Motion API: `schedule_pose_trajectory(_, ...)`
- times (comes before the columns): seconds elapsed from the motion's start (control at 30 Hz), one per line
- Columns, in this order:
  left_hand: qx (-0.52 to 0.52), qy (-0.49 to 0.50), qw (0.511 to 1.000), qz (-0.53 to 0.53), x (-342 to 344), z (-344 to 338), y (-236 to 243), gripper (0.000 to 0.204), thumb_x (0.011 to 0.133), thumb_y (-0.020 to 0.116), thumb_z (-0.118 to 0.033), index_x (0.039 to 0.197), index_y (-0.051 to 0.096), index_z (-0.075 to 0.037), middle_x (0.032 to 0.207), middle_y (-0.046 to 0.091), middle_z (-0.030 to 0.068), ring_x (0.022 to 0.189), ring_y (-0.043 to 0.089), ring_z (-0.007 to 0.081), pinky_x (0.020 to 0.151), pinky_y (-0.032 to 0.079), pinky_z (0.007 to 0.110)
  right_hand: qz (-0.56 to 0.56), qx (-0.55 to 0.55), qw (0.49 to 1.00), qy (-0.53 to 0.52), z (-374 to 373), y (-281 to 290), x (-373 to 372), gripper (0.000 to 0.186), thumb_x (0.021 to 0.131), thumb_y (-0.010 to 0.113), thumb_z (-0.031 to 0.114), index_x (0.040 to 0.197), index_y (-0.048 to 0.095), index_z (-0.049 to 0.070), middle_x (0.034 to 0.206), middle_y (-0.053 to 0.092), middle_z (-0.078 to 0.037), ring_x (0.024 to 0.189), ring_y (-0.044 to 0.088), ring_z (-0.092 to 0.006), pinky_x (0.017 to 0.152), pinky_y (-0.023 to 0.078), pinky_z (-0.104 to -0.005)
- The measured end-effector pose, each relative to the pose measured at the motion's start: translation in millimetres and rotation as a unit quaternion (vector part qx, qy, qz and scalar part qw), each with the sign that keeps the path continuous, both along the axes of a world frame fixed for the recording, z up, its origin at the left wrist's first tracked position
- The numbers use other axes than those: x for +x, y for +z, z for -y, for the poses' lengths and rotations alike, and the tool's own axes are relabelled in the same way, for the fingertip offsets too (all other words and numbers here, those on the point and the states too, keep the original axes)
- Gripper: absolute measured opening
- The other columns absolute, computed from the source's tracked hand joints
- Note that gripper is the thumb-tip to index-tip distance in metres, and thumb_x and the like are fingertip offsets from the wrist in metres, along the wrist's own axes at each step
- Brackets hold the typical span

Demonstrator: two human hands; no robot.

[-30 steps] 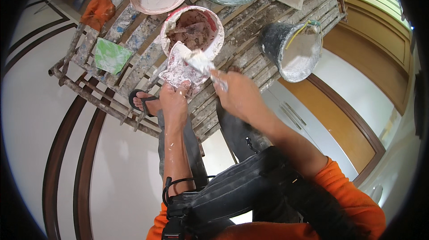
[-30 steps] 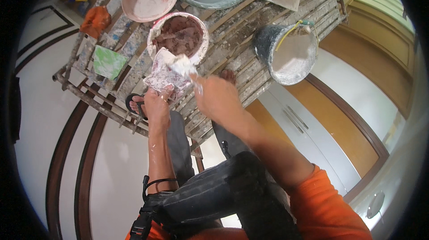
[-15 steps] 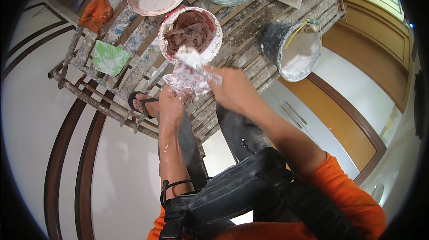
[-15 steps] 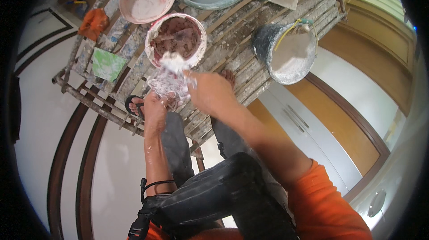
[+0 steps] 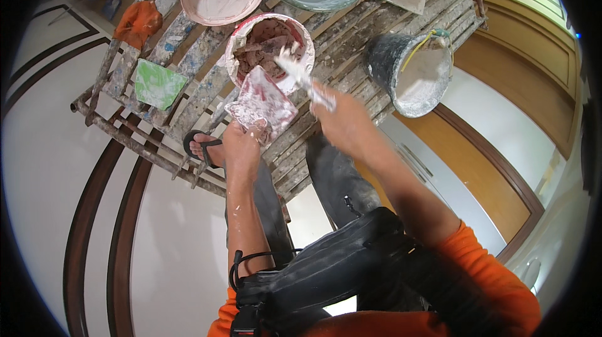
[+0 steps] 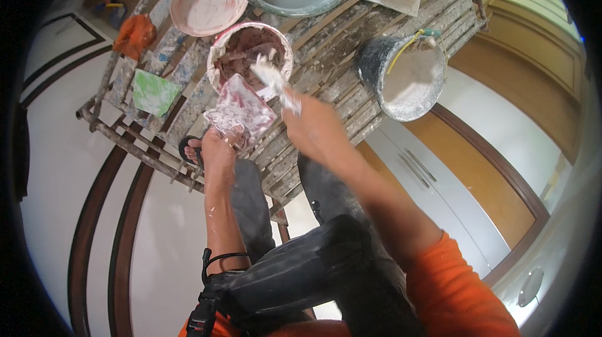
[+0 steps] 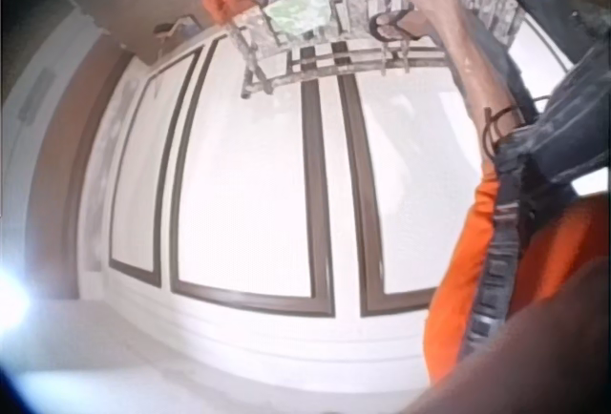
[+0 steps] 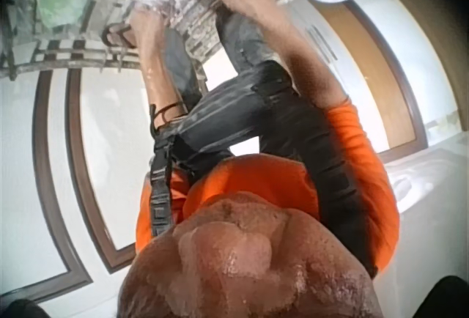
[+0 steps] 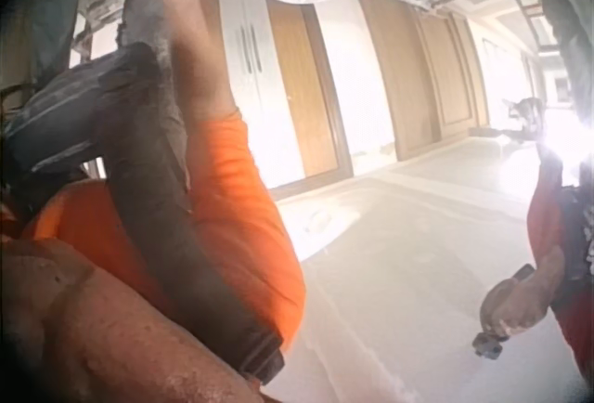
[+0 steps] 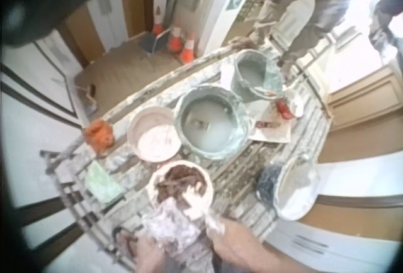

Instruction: The person applies plaster to a ceiling using a trowel and a cloth, smoothing the surface. They then move to a scaffold to mix plaster in a bucket with a trowel and transfer it to a smaller container.

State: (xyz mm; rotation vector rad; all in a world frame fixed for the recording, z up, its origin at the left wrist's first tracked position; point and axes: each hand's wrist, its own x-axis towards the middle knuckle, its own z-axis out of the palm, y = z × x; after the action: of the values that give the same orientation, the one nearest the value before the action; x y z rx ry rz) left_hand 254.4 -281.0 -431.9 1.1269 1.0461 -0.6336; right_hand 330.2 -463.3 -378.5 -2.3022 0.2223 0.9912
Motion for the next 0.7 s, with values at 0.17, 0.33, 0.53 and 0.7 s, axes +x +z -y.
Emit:
schedule_pose_trajectory(0.17,0.073,0.025,0.990,0.116,-9,10,-17,0.016,0.093,0.062,0.001,0.107,0.066,0.003,0.095,0.071,0.0062,0.079,0.063,0.0117,0.072,0.050,0.028,-0.052,-0.003,0.995,0.085,-19,44,-47,0.041,0.096,0.057,0.022,0.135,0.060,0.009,0.095,0.067,-0.027,0.088,0.066,-0.0449,0.080,0.052,-0.0513)
schedule_pose_trajectory(0.33,0.003,0.009,0.998,0.062,-8,16,-9,0.018,0.093,0.060,0.002,0.110,0.066,0.003,0.100,0.071,0.0061,0.081,0.064,0.0119,0.075,0.051,0.027,-0.034,-0.017,0.997,0.072,-14,-11,-9,0.043,0.096,0.057,0.023,0.137,0.060,0.011,0.094,0.067,-0.025,0.089,0.066,-0.0452,0.081,0.052,-0.0514)
schedule_pose_trajectory(0.53,0.004,0.076,0.996,0.047,-3,14,-11,0.029,0.095,0.062,-0.003,0.124,0.060,0.000,0.109,0.068,0.0047,0.084,0.064,0.0130,0.075,0.052,0.029,-0.048,-0.035,0.996,0.071,-1,19,-9,0.040,0.094,0.057,0.023,0.131,0.064,0.009,0.097,0.069,-0.028,0.092,0.067,-0.0440,0.079,0.053,-0.0513)
schedule_pose_trajectory(0.7,-0.021,0.048,0.994,0.100,-12,14,-14,0.026,0.096,0.059,0.000,0.122,0.060,0.001,0.101,0.069,0.0044,0.081,0.063,0.0116,0.070,0.051,0.029,0.038,-0.038,0.993,0.107,-2,1,2,0.040,0.093,0.056,0.022,0.131,0.065,0.011,0.092,0.068,-0.027,0.087,0.067,-0.0439,0.079,0.053,-0.0516)
